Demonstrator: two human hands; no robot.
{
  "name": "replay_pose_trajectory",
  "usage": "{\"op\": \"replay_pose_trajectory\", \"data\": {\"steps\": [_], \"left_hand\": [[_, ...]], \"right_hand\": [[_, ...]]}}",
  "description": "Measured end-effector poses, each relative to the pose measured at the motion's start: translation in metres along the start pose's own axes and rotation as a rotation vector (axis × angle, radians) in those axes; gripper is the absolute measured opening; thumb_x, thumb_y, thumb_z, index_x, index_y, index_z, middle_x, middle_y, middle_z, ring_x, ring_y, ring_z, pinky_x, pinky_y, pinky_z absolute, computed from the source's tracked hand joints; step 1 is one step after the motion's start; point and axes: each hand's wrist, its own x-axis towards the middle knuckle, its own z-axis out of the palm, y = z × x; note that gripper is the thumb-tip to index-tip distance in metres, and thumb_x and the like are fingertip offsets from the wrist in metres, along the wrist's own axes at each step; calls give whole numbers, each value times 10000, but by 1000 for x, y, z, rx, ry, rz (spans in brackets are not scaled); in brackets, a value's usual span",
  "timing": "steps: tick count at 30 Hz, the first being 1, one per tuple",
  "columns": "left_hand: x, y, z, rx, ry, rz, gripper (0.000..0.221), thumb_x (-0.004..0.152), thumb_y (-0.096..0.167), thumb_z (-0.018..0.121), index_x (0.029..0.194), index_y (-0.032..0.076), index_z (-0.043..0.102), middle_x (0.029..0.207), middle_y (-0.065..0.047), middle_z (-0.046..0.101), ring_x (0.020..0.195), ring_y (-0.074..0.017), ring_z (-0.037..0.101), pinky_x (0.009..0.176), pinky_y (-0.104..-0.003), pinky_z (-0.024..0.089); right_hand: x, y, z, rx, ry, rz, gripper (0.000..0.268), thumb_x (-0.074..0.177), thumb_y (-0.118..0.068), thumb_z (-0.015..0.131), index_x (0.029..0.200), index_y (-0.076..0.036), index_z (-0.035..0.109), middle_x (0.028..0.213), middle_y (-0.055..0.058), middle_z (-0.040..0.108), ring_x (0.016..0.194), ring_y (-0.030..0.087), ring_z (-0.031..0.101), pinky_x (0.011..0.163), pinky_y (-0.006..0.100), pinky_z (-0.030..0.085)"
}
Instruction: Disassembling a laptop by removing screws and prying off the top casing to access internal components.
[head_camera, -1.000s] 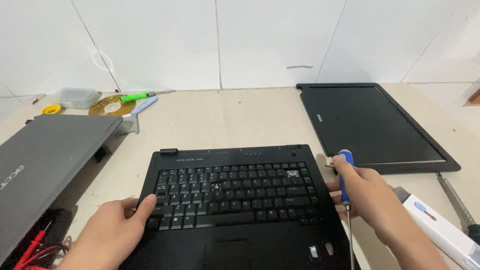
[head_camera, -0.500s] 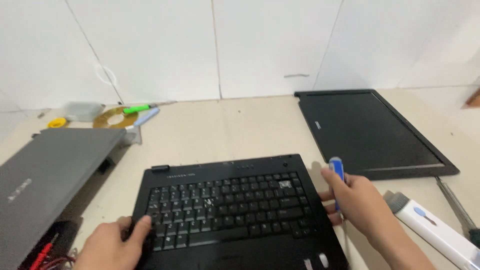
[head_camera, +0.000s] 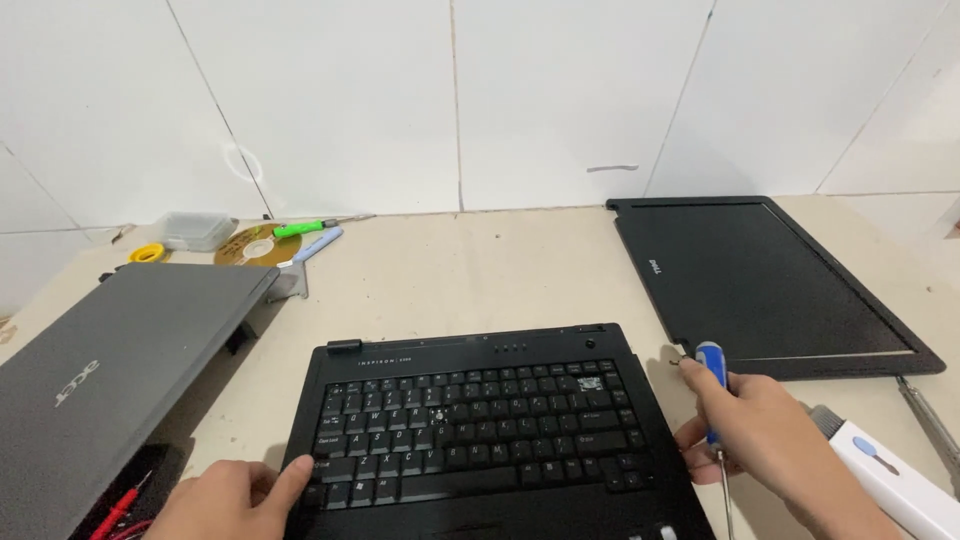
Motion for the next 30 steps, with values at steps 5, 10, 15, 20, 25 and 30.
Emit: {"op": "replay_pose_trajectory", "data": {"steps": [5, 10, 15, 20, 25, 30], "left_hand": [[-13, 10, 1, -55, 7, -28, 631, 905, 671, 466, 904, 143, 812, 997, -91, 804, 1023, -258, 721, 841, -337, 523], [-14, 9, 8, -119, 103, -35, 647, 919, 624, 444, 863, 85, 797, 1055, -169, 762, 1083, -348, 665, 906, -399, 511], [-13, 10, 12, -119, 133, -93, 611, 876, 681, 455, 955, 202, 825, 1180, -153, 716, 1159, -351, 645, 1002, -391, 497], [-10, 18, 5, 36, 62, -66, 666, 836, 751, 521, 702, 145, 763, 853, -67, 789, 904, -234, 742, 766, -311, 525], [-15, 13, -9, 65, 0, -68, 686, 837, 797, 413, 1016, 289, 837, 1149, -59, 768, 1123, -226, 705, 910, -331, 541], [-36, 50, -10, 38, 248, 165, 511, 882, 650, 403, 1160, 296, 645, 1200, -3, 679, 1139, -235, 665, 930, -420, 540]], "right_hand": [[15, 13, 8, 79, 13, -37, 582, 995, -466, 511, 690, 28, 551, 636, 220, 706, 547, 301, 603, 557, 392, 493], [25, 11, 21, -140, 34, -25, 607, 966, -512, 450, 797, 11, 706, 686, 178, 764, 518, 318, 677, 593, 392, 533], [8, 5, 17, -129, 31, -52, 623, 985, -505, 437, 737, 21, 661, 611, 169, 710, 503, 294, 631, 608, 372, 478], [7, -2, 6, -255, -12, -64, 665, 990, -522, 406, 737, 17, 702, 555, 174, 744, 470, 269, 661, 613, 324, 497], [21, 3, -2, -14, -76, 6, 673, 1013, -481, 404, 847, 137, 614, 607, 331, 702, 394, 391, 577, 402, 395, 463], [61, 1, -24, -29, 101, -276, 743, 1051, -525, 358, 653, 36, 640, 566, 222, 628, 463, 326, 560, 529, 423, 426]]}}
